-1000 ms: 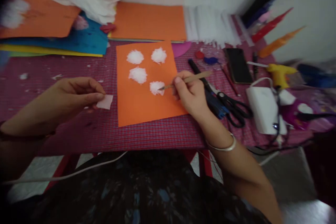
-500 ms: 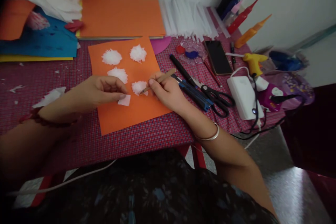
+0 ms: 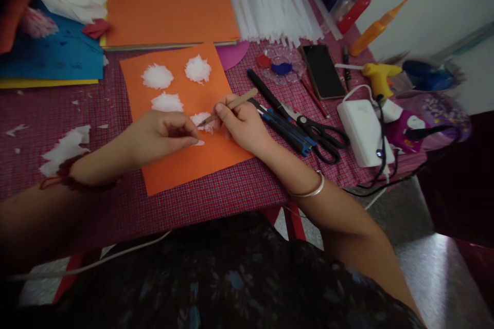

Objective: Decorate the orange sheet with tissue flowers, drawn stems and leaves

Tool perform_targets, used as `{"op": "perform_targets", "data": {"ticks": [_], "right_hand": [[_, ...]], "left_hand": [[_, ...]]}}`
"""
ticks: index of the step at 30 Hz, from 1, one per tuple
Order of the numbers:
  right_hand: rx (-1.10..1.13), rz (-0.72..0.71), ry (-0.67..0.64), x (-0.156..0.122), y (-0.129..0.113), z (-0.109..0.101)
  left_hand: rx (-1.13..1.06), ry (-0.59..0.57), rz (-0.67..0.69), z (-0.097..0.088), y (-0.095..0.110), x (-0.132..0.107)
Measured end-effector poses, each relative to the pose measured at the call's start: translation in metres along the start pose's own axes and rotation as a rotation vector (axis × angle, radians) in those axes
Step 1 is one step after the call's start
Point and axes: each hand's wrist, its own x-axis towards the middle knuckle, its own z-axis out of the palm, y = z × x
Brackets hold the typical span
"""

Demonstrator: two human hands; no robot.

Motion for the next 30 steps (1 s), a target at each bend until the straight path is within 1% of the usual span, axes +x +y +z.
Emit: {"op": "perform_targets", "data": {"ticks": [3, 5, 7, 9, 12, 18, 23, 26, 30], "right_hand": [[0.008, 0.004, 0.025, 0.001, 0.000, -0.002], [-0.003, -0.013, 0.082, -0.001, -0.003, -0.003], [-0.028, -0.046, 0.145, -0.003, -0.008, -0.005], [-0.064, -0.083, 0.163, -0.007, -0.013, -0.006], [-0.141, -0.126, 0.119, -0.012, -0.017, -0.004], [-0.315, -0.189, 0.020, -0.016, -0.018, 0.002], [-0.447, -0.259, -0.022, -0.016, -0.020, 0.000], [-0.545, -0.304, -0.069, -0.018, -0.023, -0.001], [-0.768, -0.407, -0.153, -0.023, -0.027, 0.003]], "left_hand": [[0.067, 0.074, -0.002, 0.007, -0.008, 0.011], [0.133, 0.131, 0.001, 0.010, -0.015, 0.016], [0.185, 0.156, -0.007, 0.011, -0.019, 0.017], [0.198, 0.171, -0.035, 0.011, -0.019, 0.016], [0.154, 0.195, -0.077, 0.012, -0.016, 0.015], [0.069, 0.229, -0.100, 0.013, -0.011, 0.016], [0.029, 0.205, -0.087, 0.013, -0.010, 0.016], [0.078, 0.217, -0.068, 0.012, -0.009, 0.015], [0.188, 0.228, -0.037, 0.010, -0.008, 0.017]]}}
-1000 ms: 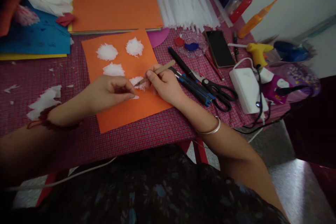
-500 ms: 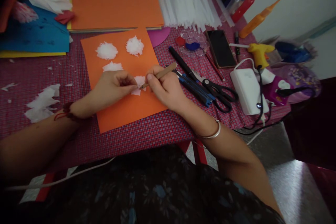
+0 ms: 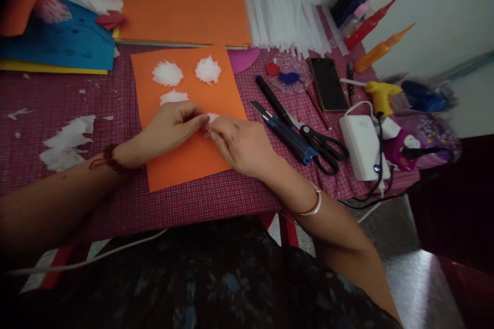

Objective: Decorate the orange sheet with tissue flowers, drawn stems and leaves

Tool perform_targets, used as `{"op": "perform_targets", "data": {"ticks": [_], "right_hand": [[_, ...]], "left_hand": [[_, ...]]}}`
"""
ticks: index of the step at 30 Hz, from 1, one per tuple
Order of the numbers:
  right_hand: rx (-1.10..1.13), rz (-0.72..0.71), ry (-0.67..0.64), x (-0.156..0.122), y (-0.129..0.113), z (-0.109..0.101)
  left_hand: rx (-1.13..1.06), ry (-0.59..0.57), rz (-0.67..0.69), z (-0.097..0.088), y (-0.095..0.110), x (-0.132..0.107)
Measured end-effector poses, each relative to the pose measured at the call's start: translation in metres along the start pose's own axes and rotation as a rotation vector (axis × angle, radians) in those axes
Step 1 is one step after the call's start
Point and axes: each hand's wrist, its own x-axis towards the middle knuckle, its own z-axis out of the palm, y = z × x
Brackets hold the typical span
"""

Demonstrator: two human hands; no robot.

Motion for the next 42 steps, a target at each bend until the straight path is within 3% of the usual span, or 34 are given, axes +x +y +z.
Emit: {"op": "perform_targets", "data": {"ticks": [3, 6, 8, 12, 15, 18, 21, 24, 27, 32, 36, 42], "right_hand": [[-0.143, -0.081, -0.066, -0.001, -0.005, 0.001], [-0.139, -0.101, -0.079, -0.003, -0.007, -0.001], [-0.008, -0.037, 0.015, -0.004, -0.006, -0.006], [0.373, 0.236, 0.325, -0.005, 0.001, -0.014], [0.523, 0.343, 0.362, -0.002, 0.005, -0.012], [0.575, 0.362, 0.279, 0.001, 0.005, -0.007], [0.585, 0.369, 0.234, 0.001, 0.004, -0.005], [0.615, 0.380, 0.267, -0.001, 0.007, -0.005], [0.659, 0.386, 0.301, -0.001, 0.012, -0.006], [0.619, 0.418, 0.305, 0.002, 0.010, -0.005], [0.602, 0.405, 0.305, 0.004, 0.007, -0.006], [0.618, 0.372, 0.312, 0.001, 0.011, -0.007]], "left_hand": [[0.011, 0.001, -0.006, -0.001, 0.000, 0.001], [-0.030, 0.005, -0.007, -0.001, -0.001, 0.000], [-0.073, 0.011, -0.019, 0.001, -0.001, 0.000], [-0.331, -0.021, -0.121, -0.003, -0.002, 0.001], [-0.614, -0.021, -0.198, -0.028, -0.001, 0.001], [-0.700, 0.142, -0.161, -0.074, -0.003, -0.008], [-0.543, 0.284, -0.156, -0.119, -0.013, -0.030], [-0.320, 0.276, -0.226, -0.141, -0.035, -0.057], [-0.035, 0.133, -0.299, -0.142, -0.066, -0.077], [0.336, 0.036, -0.132, -0.134, -0.096, -0.082], [0.352, -0.041, -0.109, -0.135, -0.093, -0.077], [0.222, -0.044, -0.311, -0.140, -0.099, -0.078]]}}
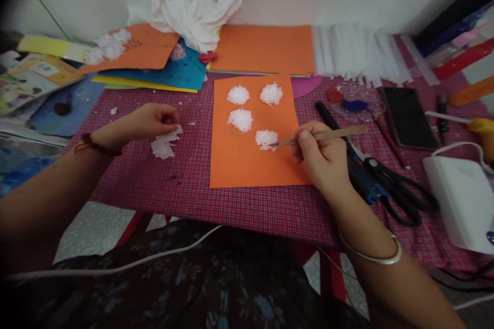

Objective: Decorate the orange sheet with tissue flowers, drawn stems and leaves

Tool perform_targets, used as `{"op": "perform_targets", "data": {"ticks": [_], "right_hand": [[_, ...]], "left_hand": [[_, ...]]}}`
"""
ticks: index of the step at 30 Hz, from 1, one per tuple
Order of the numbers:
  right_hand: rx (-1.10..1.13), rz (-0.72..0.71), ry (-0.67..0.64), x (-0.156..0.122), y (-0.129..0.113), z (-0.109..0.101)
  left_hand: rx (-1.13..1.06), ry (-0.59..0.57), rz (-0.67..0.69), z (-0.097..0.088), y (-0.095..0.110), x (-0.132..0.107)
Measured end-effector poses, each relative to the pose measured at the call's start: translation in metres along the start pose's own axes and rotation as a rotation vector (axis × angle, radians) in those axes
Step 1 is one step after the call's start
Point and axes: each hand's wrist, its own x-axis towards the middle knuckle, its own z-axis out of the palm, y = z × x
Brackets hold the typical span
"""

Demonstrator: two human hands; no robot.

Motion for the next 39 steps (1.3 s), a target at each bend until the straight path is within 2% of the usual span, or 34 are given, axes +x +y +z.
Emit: {"op": "perform_targets", "data": {"ticks": [4, 9, 12, 21, 30, 32, 37, 39], "right_hand": [[-0.009, -0.023, -0.013, -0.001, 0.000, -0.001], [-0.009, -0.021, -0.033, -0.002, -0.004, 0.000], [0.001, -0.030, -0.038, -0.001, -0.005, 0.000], [-0.016, -0.046, -0.050, -0.001, -0.005, 0.001], [-0.027, -0.053, -0.061, -0.002, -0.006, 0.001], [-0.023, -0.054, -0.056, -0.001, -0.005, 0.001], [-0.029, -0.042, -0.037, 0.000, -0.003, 0.002], [-0.034, -0.035, -0.050, 0.000, -0.003, 0.002]], "left_hand": [[-0.113, 0.014, -0.004, -0.006, -0.001, -0.002], [-0.393, 0.042, -0.045, -0.009, 0.016, -0.010], [-0.481, 0.028, -0.067, -0.005, 0.025, -0.011], [-0.514, -0.027, -0.106, 0.004, 0.024, -0.008], [-0.602, 0.074, -0.184, 0.008, 0.033, -0.011], [-0.575, 0.101, -0.220, 0.008, 0.034, -0.012], [-0.179, 0.227, -0.151, 0.005, 0.031, -0.015], [-0.174, 0.256, -0.148, 0.006, 0.030, -0.016]]}}
